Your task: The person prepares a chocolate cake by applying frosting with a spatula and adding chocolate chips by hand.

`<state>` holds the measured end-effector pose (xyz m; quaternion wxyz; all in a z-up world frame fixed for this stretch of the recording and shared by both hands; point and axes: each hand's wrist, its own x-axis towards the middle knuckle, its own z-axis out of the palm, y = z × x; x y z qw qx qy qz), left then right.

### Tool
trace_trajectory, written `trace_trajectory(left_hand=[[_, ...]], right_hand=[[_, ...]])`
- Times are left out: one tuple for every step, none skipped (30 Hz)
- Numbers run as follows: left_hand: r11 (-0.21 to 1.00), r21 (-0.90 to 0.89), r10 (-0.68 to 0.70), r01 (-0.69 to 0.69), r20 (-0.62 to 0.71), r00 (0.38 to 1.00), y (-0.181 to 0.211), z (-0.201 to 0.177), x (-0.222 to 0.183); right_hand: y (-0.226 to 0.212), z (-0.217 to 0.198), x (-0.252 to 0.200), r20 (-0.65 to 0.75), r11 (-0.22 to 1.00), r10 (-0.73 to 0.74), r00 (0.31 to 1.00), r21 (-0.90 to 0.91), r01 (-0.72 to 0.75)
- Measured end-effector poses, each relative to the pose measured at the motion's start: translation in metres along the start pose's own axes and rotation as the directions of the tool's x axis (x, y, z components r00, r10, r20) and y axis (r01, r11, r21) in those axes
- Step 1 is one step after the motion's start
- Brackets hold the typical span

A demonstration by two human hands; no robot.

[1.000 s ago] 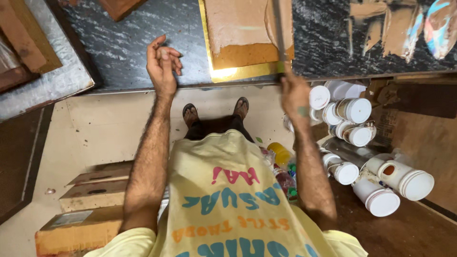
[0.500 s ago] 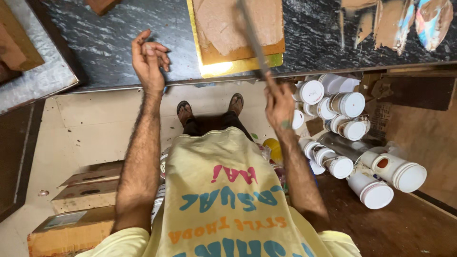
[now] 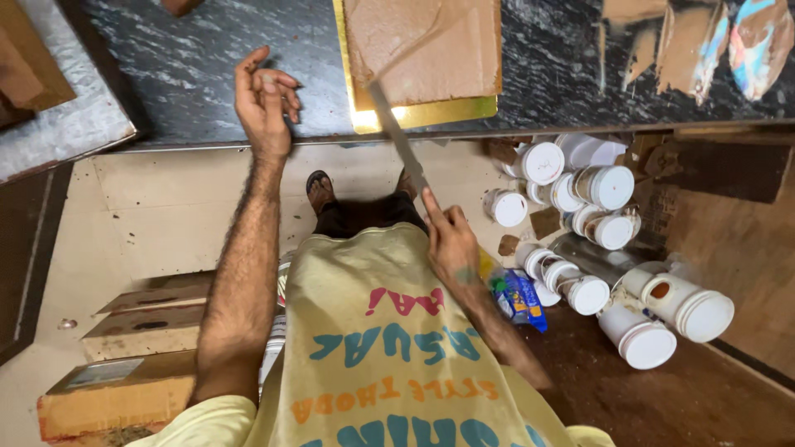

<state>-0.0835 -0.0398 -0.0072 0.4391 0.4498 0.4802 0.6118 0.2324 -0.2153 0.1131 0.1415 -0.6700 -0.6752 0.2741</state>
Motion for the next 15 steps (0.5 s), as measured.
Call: trace_trajectory(left_hand=[[1.0, 0.004, 0.01, -0.01, 0.008, 1.0, -0.001, 0.0, 0.002], [1.0, 0.009, 0.017, -0.017, 0.016, 1.0, -0.002, 0.0, 0.002], [1.0, 0.013, 0.018, -0.018, 0.008, 1.0, -0.003, -0.001, 0.003], [1.0, 0.025, 0.01, -0.01, 0.002, 1.0, -0.004, -0.001, 0.002], [0.999, 0.037, 0.001, -0.001, -0.003, 1.0, -0.005, 0.0, 0.002], [0.999, 0.045, 0.0, 0.0, -0.012, 1.0, -0.006, -0.001, 0.002], [0.999, 0.038, 0.022, -0.021, -0.005, 1.0, -0.006, -0.001, 0.002], [0.999, 0.031, 0.043, -0.043, 0.004, 0.999, -0.006, 0.0, 0.001], [0.998, 0.04, 0.042, -0.042, -0.003, 0.999, -0.006, 0.0, 0.0], [0.999, 0.025, 0.038, -0.038, 0.001, 0.999, -0.005, 0.001, 0.0], [0.999, 0.011, 0.033, -0.033, 0.006, 0.999, -0.004, 0.001, 0.001], [0.999, 0.016, 0.03, -0.03, 0.001, 1.0, -0.004, 0.001, 0.0], [1.0, -0.001, 0.032, -0.032, -0.005, 0.999, -0.003, 0.0, 0.001], [0.999, -0.025, 0.031, -0.031, -0.004, 1.0, -0.004, 0.003, 0.001], [0.999, -0.027, 0.026, -0.026, -0.002, 1.0, -0.003, 0.003, -0.001]], right_hand=[[-0.002, -0.004, -0.002, 0.029, 0.999, -0.009, 1.0, 0.048, 0.008], [0.005, -0.011, 0.007, -0.008, 0.998, -0.063, 0.998, 0.028, 0.063], [0.017, -0.021, 0.021, -0.044, 0.993, -0.117, 0.992, 0.006, 0.117], [0.03, -0.03, 0.04, -0.093, 0.993, -0.101, 0.991, 0.052, 0.106], [0.042, -0.039, 0.064, -0.14, 0.99, -0.082, 0.987, 0.098, 0.096], [0.052, -0.046, 0.087, -0.143, 0.999, -0.049, 0.989, -0.009, 0.048], [0.058, -0.052, 0.109, -0.149, 0.993, -0.018, 0.989, -0.116, 0.0], [0.061, -0.055, 0.128, -0.141, 0.994, -0.023, 0.99, -0.111, 0.007], [0.062, -0.058, 0.143, -0.095, 0.98, -0.192, 0.977, -0.072, 0.186], [0.059, -0.058, 0.151, -0.056, 0.934, -0.358, 0.932, -0.023, 0.357], [0.054, -0.057, 0.152, -0.053, 0.931, -0.365, 0.93, -0.015, 0.364], [0.049, -0.058, 0.149, 0.058, 0.917, -0.393, 0.918, -0.044, 0.396], [0.044, -0.059, 0.146, 0.168, 0.9, -0.416, 0.894, -0.067, 0.432], [0.04, -0.06, 0.136, 0.17, 0.902, -0.412, 0.895, -0.067, 0.428], [0.036, -0.059, 0.123, 0.234, 0.897, -0.383, 0.894, -0.138, 0.42]])
